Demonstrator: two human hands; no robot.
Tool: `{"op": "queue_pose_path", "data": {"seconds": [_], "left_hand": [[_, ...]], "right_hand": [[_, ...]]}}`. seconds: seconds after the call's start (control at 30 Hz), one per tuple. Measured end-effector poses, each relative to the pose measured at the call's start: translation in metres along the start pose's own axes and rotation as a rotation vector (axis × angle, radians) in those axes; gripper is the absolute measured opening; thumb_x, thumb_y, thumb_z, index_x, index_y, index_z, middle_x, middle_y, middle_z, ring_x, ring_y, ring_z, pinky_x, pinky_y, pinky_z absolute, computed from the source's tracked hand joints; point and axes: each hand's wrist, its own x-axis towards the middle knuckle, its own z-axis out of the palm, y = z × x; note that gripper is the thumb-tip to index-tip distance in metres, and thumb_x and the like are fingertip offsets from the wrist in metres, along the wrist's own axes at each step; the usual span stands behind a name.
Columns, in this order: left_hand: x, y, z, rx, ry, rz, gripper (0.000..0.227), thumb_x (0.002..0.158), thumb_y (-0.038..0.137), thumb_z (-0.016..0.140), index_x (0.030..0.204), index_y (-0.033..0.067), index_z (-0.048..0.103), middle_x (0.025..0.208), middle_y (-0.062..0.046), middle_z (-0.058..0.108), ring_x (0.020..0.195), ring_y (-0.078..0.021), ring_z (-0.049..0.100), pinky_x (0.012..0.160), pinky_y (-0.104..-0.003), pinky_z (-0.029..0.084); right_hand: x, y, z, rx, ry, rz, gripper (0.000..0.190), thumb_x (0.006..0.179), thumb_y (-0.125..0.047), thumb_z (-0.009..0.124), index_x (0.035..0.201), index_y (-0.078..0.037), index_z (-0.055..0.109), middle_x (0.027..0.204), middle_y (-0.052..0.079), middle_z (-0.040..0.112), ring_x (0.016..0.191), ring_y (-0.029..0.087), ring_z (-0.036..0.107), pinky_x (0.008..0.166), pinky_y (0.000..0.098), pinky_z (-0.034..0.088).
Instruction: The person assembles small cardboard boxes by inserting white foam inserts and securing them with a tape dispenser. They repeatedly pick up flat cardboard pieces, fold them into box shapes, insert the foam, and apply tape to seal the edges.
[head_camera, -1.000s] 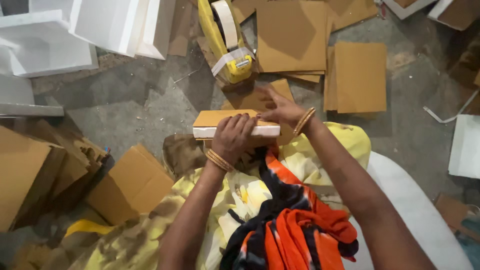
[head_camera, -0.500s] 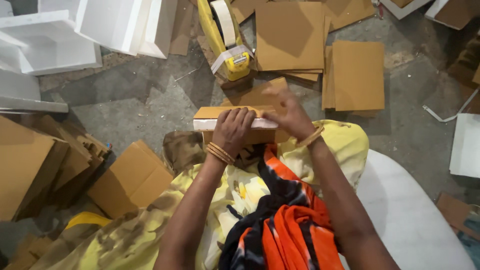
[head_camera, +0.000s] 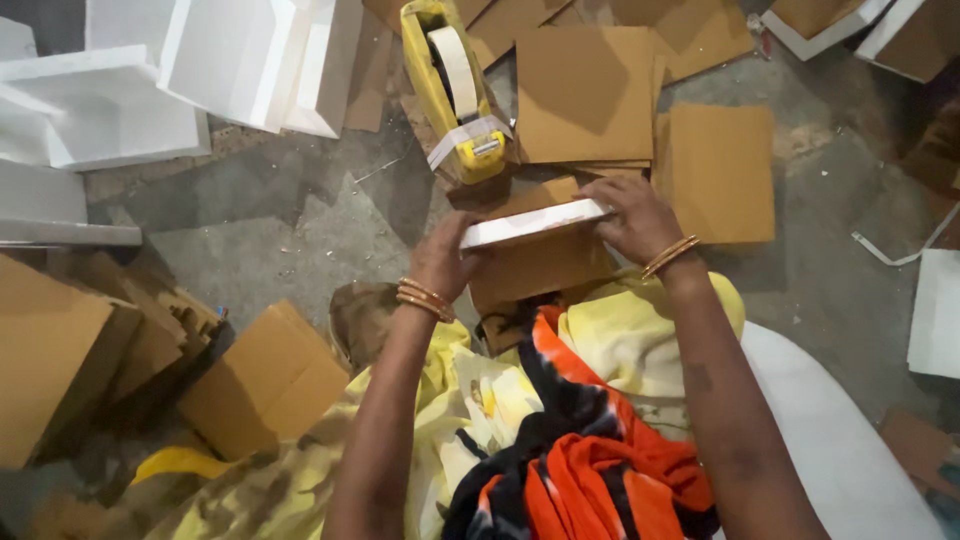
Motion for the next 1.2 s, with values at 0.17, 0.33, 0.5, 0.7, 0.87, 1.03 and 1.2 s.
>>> {"op": "queue_pose_path", "data": {"seconds": [0.17, 0.33, 0.5, 0.7, 0.87, 1.03, 1.2], "left_hand": [[-0.007, -0.016, 0.000, -0.327, 0.033, -0.128, 0.044, 0.075, 0.007, 0.081, 0.117, 0.0070, 0.067, 0.109, -0.012, 0.073, 0.106, -0.0284, 0.071, 0.092, -0.039, 0.055], [-0.010, -0.017, -0.003, -0.350, 0.064, -0.053, 0.047, 0.075, -0.002, 0.072, 0.120, 0.0046, 0.064, 0.115, -0.014, 0.072, 0.111, -0.0307, 0.070, 0.094, -0.038, 0.053], [-0.005, -0.010, 0.005, -0.295, 0.057, -0.083, 0.048, 0.074, -0.002, 0.070, 0.121, 0.0067, 0.066, 0.109, -0.015, 0.072, 0.107, -0.0352, 0.070, 0.093, -0.040, 0.054], [-0.001, -0.005, 0.009, -0.252, 0.079, -0.048, 0.046, 0.076, 0.000, 0.074, 0.120, 0.0089, 0.065, 0.114, -0.015, 0.071, 0.109, -0.0374, 0.068, 0.092, -0.042, 0.054], [0.006, -0.018, 0.018, -0.270, 0.031, -0.108, 0.047, 0.075, 0.000, 0.071, 0.121, 0.0079, 0.064, 0.111, -0.016, 0.073, 0.106, -0.0370, 0.071, 0.088, -0.042, 0.055], [0.029, -0.039, 0.034, -0.339, -0.027, -0.143, 0.047, 0.075, 0.001, 0.070, 0.121, 0.0035, 0.061, 0.106, -0.021, 0.072, 0.099, -0.0333, 0.073, 0.085, -0.038, 0.056], [0.042, -0.058, 0.035, -0.565, -0.171, -0.233, 0.053, 0.079, 0.004, 0.072, 0.129, 0.0008, 0.057, 0.118, -0.012, 0.070, 0.110, -0.0226, 0.068, 0.093, -0.034, 0.054]], "right_hand": [[0.018, 0.004, -0.004, 0.114, -0.084, 0.022, 0.044, 0.075, -0.014, 0.078, 0.118, -0.014, 0.072, 0.125, 0.010, 0.067, 0.123, 0.035, 0.057, 0.105, 0.0444, 0.046], [0.040, -0.002, -0.026, 0.654, -0.316, 0.143, 0.051, 0.080, -0.016, 0.071, 0.130, -0.013, 0.064, 0.136, 0.003, 0.061, 0.128, 0.021, 0.055, 0.105, 0.0349, 0.047], [0.114, -0.029, -0.010, 0.751, -0.213, 0.190, 0.037, 0.099, -0.033, 0.064, 0.127, -0.009, 0.070, 0.122, 0.004, 0.071, 0.112, 0.015, 0.065, 0.095, 0.0300, 0.053], [0.151, -0.066, 0.028, 0.743, -0.180, 0.230, 0.026, 0.096, -0.029, 0.070, 0.101, -0.003, 0.074, 0.089, -0.003, 0.060, 0.078, 0.009, 0.055, 0.067, 0.0273, 0.048], [0.052, -0.068, 0.043, 0.912, -0.150, 0.013, 0.012, 0.098, -0.012, 0.065, 0.103, -0.003, 0.069, 0.099, 0.000, 0.067, 0.094, 0.008, 0.064, 0.085, 0.0255, 0.054], [0.005, -0.055, 0.106, 1.299, -0.135, 0.468, 0.013, 0.099, -0.009, 0.070, 0.108, -0.001, 0.071, 0.088, 0.003, 0.066, 0.077, 0.010, 0.059, 0.070, 0.0256, 0.051], [0.022, -0.026, 0.141, 1.294, -0.099, 0.430, 0.016, 0.095, -0.007, 0.070, 0.109, 0.002, 0.071, 0.090, 0.001, 0.073, 0.077, 0.008, 0.066, 0.069, 0.0240, 0.055]]}}
